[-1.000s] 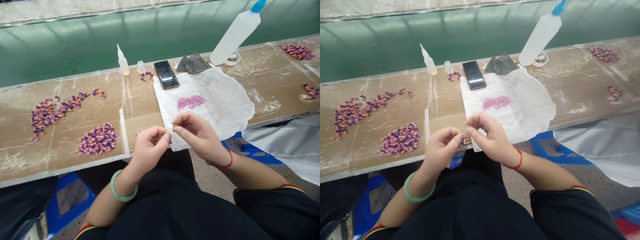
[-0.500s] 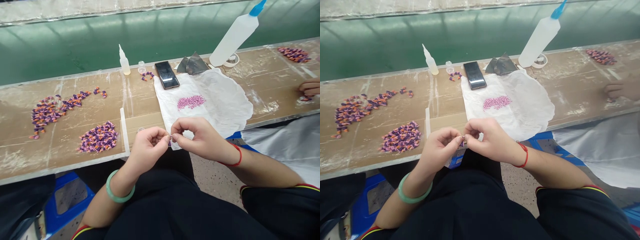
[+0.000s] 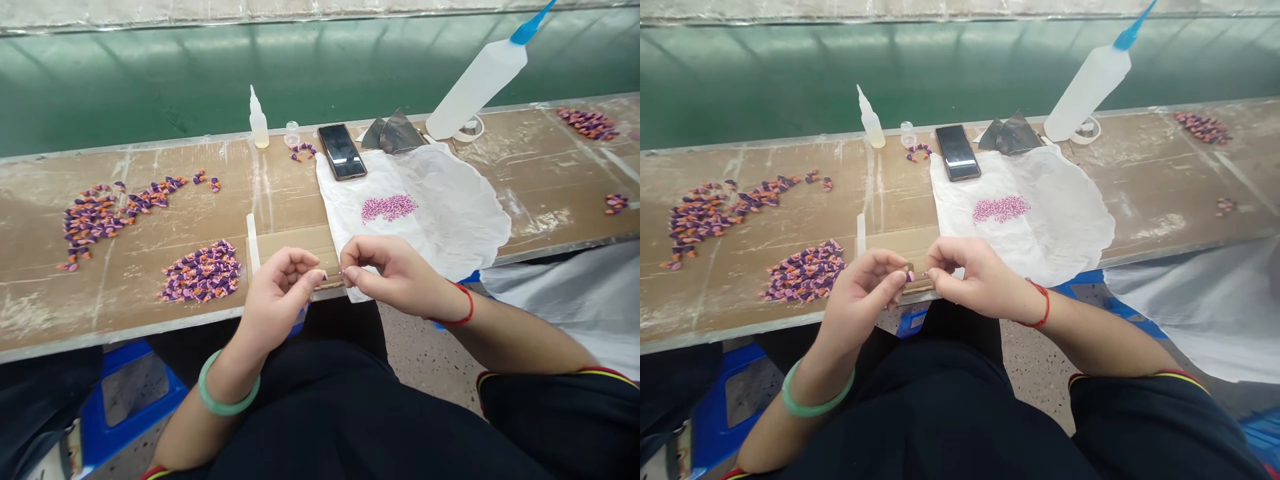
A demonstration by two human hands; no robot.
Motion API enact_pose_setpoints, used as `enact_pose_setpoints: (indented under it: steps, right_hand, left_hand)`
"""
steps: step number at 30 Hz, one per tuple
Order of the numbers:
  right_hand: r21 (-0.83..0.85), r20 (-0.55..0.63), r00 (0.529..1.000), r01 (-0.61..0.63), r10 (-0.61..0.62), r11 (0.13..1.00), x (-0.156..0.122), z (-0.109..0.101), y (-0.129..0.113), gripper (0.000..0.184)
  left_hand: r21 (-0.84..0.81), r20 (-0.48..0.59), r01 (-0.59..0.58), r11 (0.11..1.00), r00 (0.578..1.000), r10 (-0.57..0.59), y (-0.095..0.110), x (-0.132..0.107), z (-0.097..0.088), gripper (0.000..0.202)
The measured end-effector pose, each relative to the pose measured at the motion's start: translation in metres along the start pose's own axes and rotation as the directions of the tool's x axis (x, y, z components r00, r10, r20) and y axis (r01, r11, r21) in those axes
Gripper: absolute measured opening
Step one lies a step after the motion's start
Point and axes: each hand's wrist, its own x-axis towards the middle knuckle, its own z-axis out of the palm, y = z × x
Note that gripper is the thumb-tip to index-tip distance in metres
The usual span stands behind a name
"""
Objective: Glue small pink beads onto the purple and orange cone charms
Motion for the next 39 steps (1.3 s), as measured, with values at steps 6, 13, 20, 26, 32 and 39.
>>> enact_pose_setpoints:
  steps: [6, 13, 20, 26, 32, 39]
  right_hand:
    - [-0.028, 0.120, 0.993, 0.025, -0.021, 0.999, 0.023, 0.001, 0.001, 0.012]
    - [-0.276, 0.179, 0.926, 0.373, -0.333, 0.886, 0.039, 0.013, 0.002, 0.015]
    - [-0.537, 0.386, 0.680, 0.715, -0.623, 0.447, 0.036, 0.013, 0.005, 0.021]
    - [-0.424, 0.240, 0.737, 0.665, -0.632, 0.614, 0.032, 0.016, 0.004, 0.012]
    - [-0.049, 0.104, 0.964, 0.251, -0.245, 0.967, 0.028, 0.023, -0.006, 0.013]
    - [-0.086, 0.129, 0.959, 0.265, -0.253, 0.960, 0.029, 0.023, -0.008, 0.015]
  left_hand:
    - [-0.081, -0.078, 0.081, 0.993, 0.993, -0.087, -0.012, -0.005, -0.026, 0.023]
    - [-0.214, 0.057, 0.140, 0.967, 0.990, -0.131, -0.018, -0.005, -0.032, 0.026]
    - [-0.272, 0.250, 0.296, 0.915, 0.940, -0.230, -0.012, 0.001, -0.028, 0.041]
    - [-0.226, 0.191, 0.171, 0.959, 0.973, -0.129, -0.009, -0.004, -0.025, 0.027]
    - [0.169, 0.031, -0.270, 0.948, 0.963, 0.269, -0.003, -0.008, -0.020, 0.016]
    - [0.395, 0.101, -0.413, 0.821, 0.907, 0.408, -0.002, -0.006, -0.022, 0.017]
